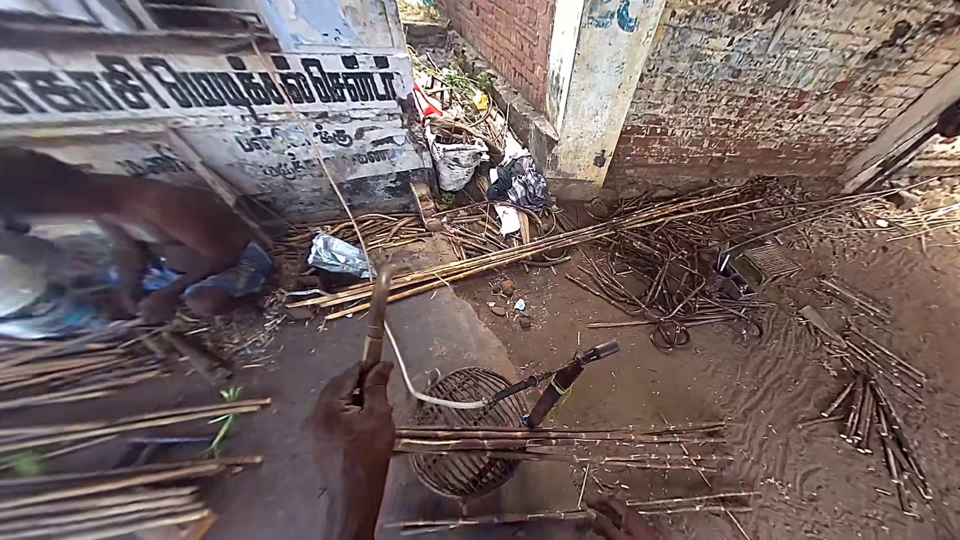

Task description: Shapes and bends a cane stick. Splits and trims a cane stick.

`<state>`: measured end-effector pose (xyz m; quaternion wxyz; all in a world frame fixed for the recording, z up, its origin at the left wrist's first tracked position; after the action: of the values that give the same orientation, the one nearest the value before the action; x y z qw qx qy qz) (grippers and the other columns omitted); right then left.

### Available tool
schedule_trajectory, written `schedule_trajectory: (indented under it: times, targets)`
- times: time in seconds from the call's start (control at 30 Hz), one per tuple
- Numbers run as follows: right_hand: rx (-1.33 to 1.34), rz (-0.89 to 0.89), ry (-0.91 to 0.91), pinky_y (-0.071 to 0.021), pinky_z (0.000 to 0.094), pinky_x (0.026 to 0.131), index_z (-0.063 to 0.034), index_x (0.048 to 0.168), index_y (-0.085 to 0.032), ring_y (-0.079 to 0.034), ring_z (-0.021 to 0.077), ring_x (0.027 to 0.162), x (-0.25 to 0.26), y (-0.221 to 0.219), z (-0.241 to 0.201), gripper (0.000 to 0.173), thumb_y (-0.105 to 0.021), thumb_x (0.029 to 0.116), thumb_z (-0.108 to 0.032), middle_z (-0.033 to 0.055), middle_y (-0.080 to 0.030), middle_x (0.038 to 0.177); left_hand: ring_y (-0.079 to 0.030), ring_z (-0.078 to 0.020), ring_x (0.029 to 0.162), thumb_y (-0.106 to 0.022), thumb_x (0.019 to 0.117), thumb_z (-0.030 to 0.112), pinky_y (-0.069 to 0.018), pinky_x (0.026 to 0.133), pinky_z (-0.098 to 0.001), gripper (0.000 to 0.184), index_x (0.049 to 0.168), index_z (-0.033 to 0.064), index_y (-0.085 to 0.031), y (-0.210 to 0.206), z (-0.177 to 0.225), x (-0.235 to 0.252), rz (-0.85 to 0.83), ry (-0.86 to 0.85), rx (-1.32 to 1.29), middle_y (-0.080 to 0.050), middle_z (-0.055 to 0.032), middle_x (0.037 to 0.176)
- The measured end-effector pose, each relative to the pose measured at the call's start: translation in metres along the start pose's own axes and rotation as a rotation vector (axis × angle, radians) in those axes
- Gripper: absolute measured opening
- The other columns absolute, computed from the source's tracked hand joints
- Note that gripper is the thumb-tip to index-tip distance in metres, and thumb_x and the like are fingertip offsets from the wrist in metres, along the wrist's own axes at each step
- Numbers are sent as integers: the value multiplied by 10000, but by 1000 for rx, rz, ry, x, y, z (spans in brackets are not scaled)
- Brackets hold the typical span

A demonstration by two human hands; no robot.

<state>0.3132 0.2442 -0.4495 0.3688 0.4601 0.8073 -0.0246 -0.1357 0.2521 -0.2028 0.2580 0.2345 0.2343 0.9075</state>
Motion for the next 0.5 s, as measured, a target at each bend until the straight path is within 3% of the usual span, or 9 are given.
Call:
schedule_trajectory:
  times: [0.1,0.13,0.2,0.27,0.33,0.43,0.47,0.5]
  targets:
    - [-62,-83,184,-561,425,1002,-96,1354,-634,-703,163,1097,-3,-23,-73,482,-611,1010,-433,52,-729,1211,-608,-245,624,-593,1026,489,-517,609,-505,448,1073,54,-689,81,10,15,124,22,78,-657,-124,821]
    - [-58,-98,247,-565,404,1003,-102,1346,-641,-705,145,1098,-7,-26,-98,463,-620,1010,-419,33,-736,1204,-603,-203,614,-596,1024,493,-528,594,-447,449,1080,55,-681,103,11,17,156,33,47,-649,-103,824]
    - [-12,-116,370,-582,377,979,-102,1330,-652,-714,141,1073,-18,-25,-146,434,-629,1013,-397,19,-746,1173,-585,-40,611,-630,1019,403,-531,579,-240,339,1061,67,-648,138,27,16,238,-12,-98,-602,16,797]
    - [34,-122,558,-599,363,941,-72,1310,-656,-721,155,1050,-36,-23,-198,426,-643,1011,-374,30,-750,1153,-572,28,710,-659,997,272,-510,668,-159,266,1077,20,-624,162,55,9,319,-125,-270,-572,62,848]
    - [45,-117,860,-591,386,945,-56,1328,-643,-694,181,1091,-64,-26,-258,502,-657,993,-430,57,-723,1203,-635,3,783,-648,1002,252,-563,720,-193,198,1083,72,-636,165,82,5,297,-250,-416,-634,90,908]
    - [20,-110,1168,-503,494,1091,-148,1512,-469,-576,250,1303,-112,-33,-346,772,-544,959,-682,67,-585,1440,-591,-34,706,-604,1042,283,-527,617,-201,173,1118,145,-677,125,144,-10,96,-386,-556,-646,76,933]
    - [40,-111,1222,-477,488,1119,-160,1546,-414,-542,242,1347,-129,-33,-373,813,-480,962,-722,56,-552,1483,-556,-31,643,-600,1047,282,-491,544,-180,172,1117,145,-677,109,169,-19,24,-426,-619,-627,62,900]
    - [97,-104,1268,-479,454,1115,-171,1553,-405,-539,215,1348,-144,-28,-396,797,-429,980,-723,37,-548,1485,-556,-44,658,-594,1051,274,-491,540,-185,185,1126,128,-679,95,194,-29,-54,-484,-682,-617,38,920]
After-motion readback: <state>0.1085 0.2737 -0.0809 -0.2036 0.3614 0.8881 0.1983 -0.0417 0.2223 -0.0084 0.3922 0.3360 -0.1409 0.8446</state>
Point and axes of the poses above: each hand's wrist, its own x-axis towards the middle knuckle, its own y-axis out of the back of the hand, z = x × y, the point moved 9 cm from there along x, towards the middle knuckle
